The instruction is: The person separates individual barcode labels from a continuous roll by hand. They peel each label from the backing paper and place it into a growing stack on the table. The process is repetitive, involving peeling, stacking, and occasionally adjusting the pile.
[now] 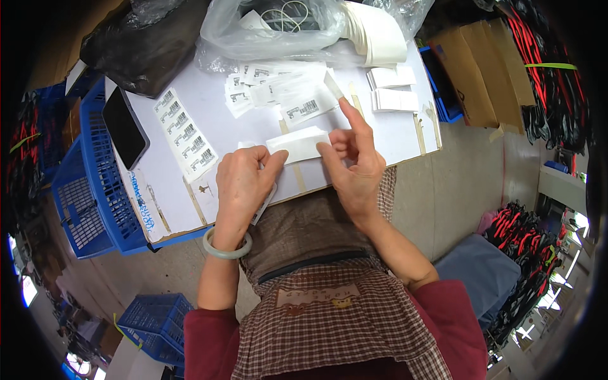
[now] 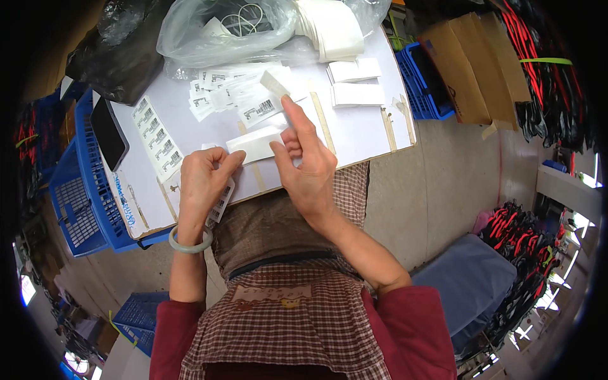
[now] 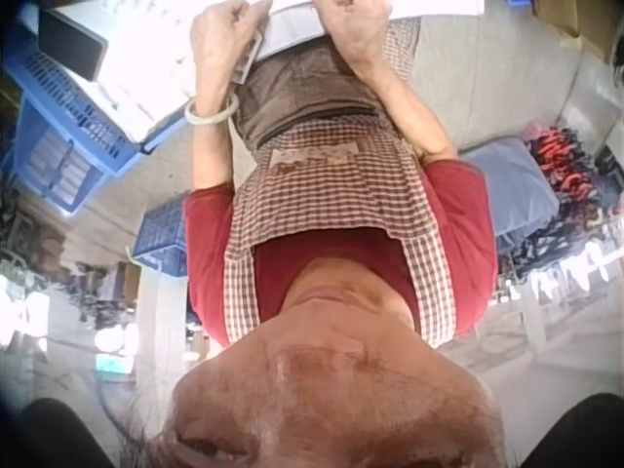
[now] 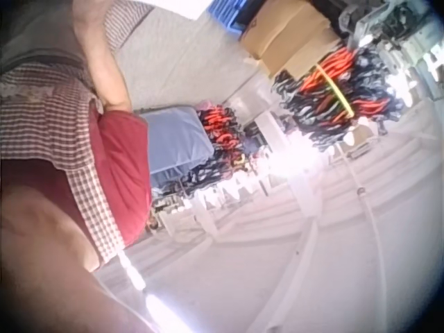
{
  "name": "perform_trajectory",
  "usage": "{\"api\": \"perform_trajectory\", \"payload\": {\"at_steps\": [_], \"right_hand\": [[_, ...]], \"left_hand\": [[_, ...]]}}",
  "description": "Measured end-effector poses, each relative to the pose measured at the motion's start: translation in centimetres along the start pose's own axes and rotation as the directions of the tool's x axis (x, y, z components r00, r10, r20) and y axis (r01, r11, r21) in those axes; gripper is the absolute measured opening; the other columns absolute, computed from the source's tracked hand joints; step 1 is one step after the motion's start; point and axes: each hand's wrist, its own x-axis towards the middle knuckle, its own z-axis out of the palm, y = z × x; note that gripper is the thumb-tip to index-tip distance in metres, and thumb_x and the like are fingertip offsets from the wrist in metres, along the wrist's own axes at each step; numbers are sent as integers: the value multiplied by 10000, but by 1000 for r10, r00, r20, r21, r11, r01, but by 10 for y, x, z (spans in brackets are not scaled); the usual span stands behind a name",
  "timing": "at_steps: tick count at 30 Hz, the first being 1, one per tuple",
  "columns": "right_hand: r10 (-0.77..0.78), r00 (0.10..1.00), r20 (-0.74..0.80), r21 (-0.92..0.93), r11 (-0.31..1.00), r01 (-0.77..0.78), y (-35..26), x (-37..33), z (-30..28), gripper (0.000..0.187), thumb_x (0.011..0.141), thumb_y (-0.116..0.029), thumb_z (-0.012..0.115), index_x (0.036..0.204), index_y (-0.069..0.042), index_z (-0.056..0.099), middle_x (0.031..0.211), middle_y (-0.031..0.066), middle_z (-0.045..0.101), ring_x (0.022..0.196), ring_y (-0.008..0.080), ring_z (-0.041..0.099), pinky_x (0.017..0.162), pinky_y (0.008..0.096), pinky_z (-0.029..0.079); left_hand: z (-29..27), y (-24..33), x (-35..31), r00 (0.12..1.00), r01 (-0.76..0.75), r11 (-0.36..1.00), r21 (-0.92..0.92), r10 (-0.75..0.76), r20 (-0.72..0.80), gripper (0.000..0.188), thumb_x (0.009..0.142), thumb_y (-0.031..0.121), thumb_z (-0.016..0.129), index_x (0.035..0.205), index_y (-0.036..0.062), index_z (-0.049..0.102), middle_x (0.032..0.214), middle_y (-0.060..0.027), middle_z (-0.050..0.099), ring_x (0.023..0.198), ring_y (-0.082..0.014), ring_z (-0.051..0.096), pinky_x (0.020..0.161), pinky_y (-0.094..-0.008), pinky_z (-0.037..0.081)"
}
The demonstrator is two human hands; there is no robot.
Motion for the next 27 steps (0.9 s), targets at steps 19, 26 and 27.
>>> {"api": "perform_trajectory", "payload": {"at_steps": [19, 26, 27], "right_hand": [[251, 847, 469, -111, 968, -225, -13, 41, -7, 122, 814, -60, 694, 766, 22, 618, 579, 84, 643, 510, 141, 614, 499, 273, 466], [321, 825, 465, -179, 947, -267, -16, 44, -6, 126, 803, -70, 686, 754, 24, 618, 579, 97, 641, 507, 158, 617, 497, 294, 473], [337, 816, 470, -192, 941, -279, -18, 45, -6, 126, 803, -73, 685, 757, 24, 618, 578, 104, 638, 510, 173, 620, 503, 303, 476]], "left_hand": [[-5, -9, 1, 995, 53, 997, -56, -48, 83, 344, 866, 240, 664, 684, -51, 675, 487, -89, 525, 445, -153, 480, 461, -306, 377], [-3, -10, 1, 996, 47, 989, -143, -36, 80, 377, 874, 267, 658, 672, -52, 667, 484, -178, 506, 418, -263, 526, 478, -379, 409], [-5, -8, 2, 996, 43, 987, -156, -29, 89, 378, 878, 269, 656, 674, -49, 672, 486, -178, 511, 424, -267, 531, 483, -378, 413]]}}
